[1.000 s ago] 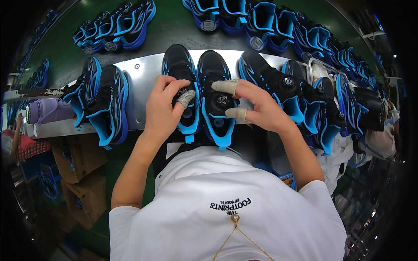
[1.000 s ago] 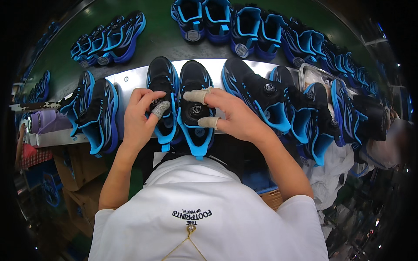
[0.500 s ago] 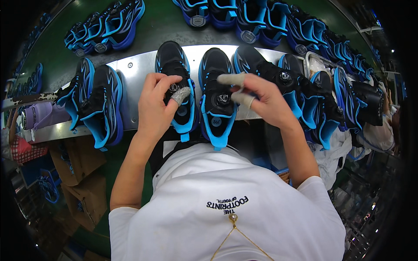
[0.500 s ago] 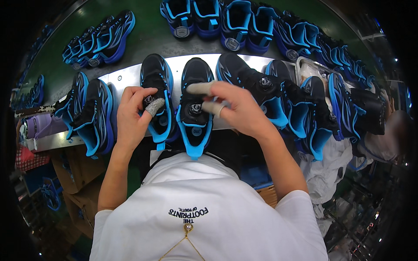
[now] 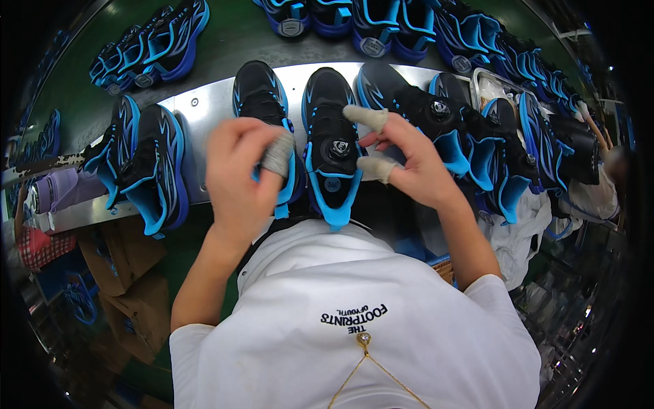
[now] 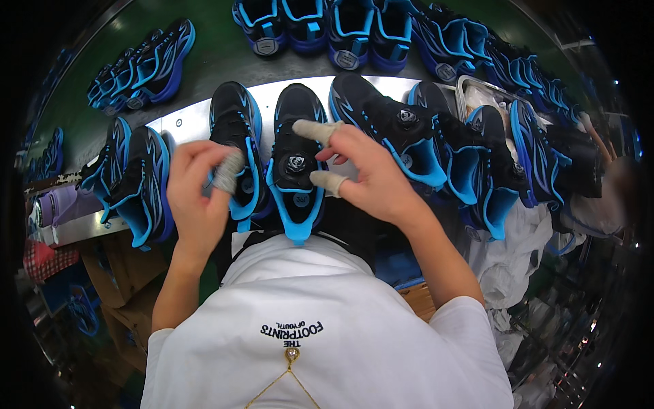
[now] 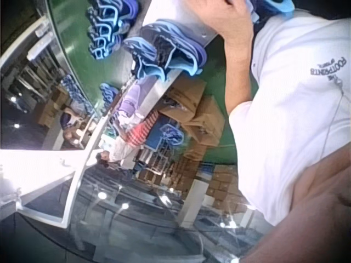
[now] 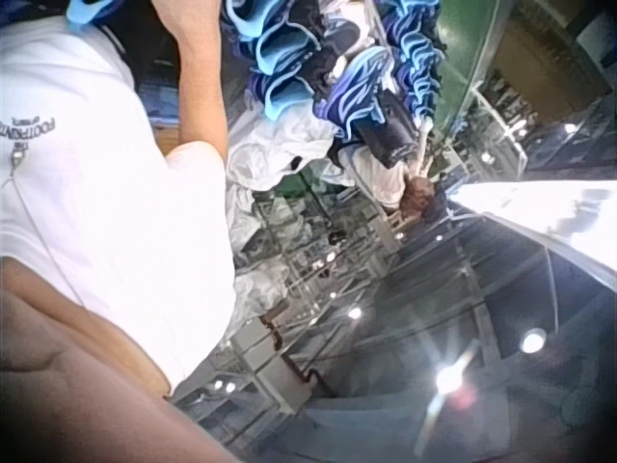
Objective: The person wipes the exterior and interior of several black and blue athletic shoes using a cloth, then places them back on an assembly line.
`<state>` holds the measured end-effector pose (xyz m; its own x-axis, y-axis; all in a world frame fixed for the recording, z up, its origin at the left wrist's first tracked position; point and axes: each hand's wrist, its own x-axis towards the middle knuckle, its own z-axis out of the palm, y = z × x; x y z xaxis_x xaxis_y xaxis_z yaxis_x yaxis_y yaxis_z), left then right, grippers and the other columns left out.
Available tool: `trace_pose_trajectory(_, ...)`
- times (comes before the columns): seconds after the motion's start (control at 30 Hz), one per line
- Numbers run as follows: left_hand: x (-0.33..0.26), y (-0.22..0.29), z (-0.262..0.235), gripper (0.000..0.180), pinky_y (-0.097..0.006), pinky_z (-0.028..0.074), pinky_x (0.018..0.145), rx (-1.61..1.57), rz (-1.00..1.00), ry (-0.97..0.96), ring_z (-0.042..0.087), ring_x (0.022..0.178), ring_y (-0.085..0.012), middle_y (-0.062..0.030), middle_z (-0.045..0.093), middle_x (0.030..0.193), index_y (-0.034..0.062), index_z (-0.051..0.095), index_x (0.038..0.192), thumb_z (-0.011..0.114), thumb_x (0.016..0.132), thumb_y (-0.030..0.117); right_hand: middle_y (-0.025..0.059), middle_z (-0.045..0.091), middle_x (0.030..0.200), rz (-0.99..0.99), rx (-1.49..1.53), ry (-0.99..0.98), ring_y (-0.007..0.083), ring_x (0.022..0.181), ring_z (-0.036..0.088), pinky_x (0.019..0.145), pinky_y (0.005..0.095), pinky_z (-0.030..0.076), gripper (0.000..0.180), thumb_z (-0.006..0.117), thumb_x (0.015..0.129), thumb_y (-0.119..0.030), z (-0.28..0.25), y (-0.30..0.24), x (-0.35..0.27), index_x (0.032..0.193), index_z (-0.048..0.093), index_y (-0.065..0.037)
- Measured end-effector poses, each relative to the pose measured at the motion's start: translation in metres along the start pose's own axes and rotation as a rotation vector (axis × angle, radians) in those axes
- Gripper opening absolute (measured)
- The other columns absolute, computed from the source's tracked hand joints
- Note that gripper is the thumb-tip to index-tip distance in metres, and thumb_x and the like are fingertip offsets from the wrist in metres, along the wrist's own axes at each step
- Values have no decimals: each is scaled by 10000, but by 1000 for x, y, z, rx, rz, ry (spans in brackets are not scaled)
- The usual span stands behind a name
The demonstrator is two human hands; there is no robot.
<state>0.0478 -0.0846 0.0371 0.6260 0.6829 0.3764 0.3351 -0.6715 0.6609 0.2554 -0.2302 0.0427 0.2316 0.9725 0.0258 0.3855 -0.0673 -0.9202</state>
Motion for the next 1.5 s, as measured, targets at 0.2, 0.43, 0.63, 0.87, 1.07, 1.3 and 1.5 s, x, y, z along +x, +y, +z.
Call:
trace_pose_trajectory(0.2,-10,21,25,312,-355,488,823,-133,181,-360,593,930,-308,-120,606,1033,31,693,1015,641,721,-59,51,592,1083,-62,-174,172,140,870,585,781,260,490,637,731,784,-11,11,-3,-9,1392,563,-99)
trace_pose_trajectory(0.43,-12,19,30,382,-353,501,811,-198,79,-372,610,968,-305,-122,600,1039,28,688,1027,563,696,-116,127,615,1092,-35,-66,152,221,885,640,799,308,536,590,689,819,35,28,2,-14,1381,554,-81)
trace_pose_trajectory(0.63,-15,21,30,352,-345,496,805,-199,58,-365,609,962,-289,-114,600,1030,34,695,1017,587,711,-100,103,626,1137,124,191,120,127,827,606,772,262,531,590,606,860,75,18,8,-12,1421,521,-87)
trace_pose_trajectory(0.87,-23,34,37,312,-351,452,871,-205,16,-319,535,1000,-282,-103,542,1034,42,695,998,691,693,-19,99,648,1131,109,201,144,115,853,603,805,260,526,597,590,865,67,23,19,-10,1429,513,-112)
trace_pose_trajectory(1.07,-14,18,22,182,-337,405,932,-285,11,-500,502,1073,-262,-91,524,1096,65,705,928,753,752,60,94,649,1069,135,65,176,138,817,605,767,265,511,477,624,871,16,6,26,-3,1337,593,-81)
trace_pose_trajectory(1.3,-21,15,22,248,-370,466,894,-155,182,-401,529,1103,-309,-136,556,1202,75,700,995,730,753,28,78,659,1148,-16,-75,-191,178,1044,632,930,310,502,488,652,857,24,4,4,16,1332,606,-80)
trace_pose_trajectory(1.5,4,2,-18,221,-329,504,812,-148,34,-152,638,930,-267,-116,643,1027,16,688,1016,700,796,7,135,607,1161,-101,-101,-145,308,1074,588,939,365,483,471,691,835,-2,13,-2,11,1293,619,-87)
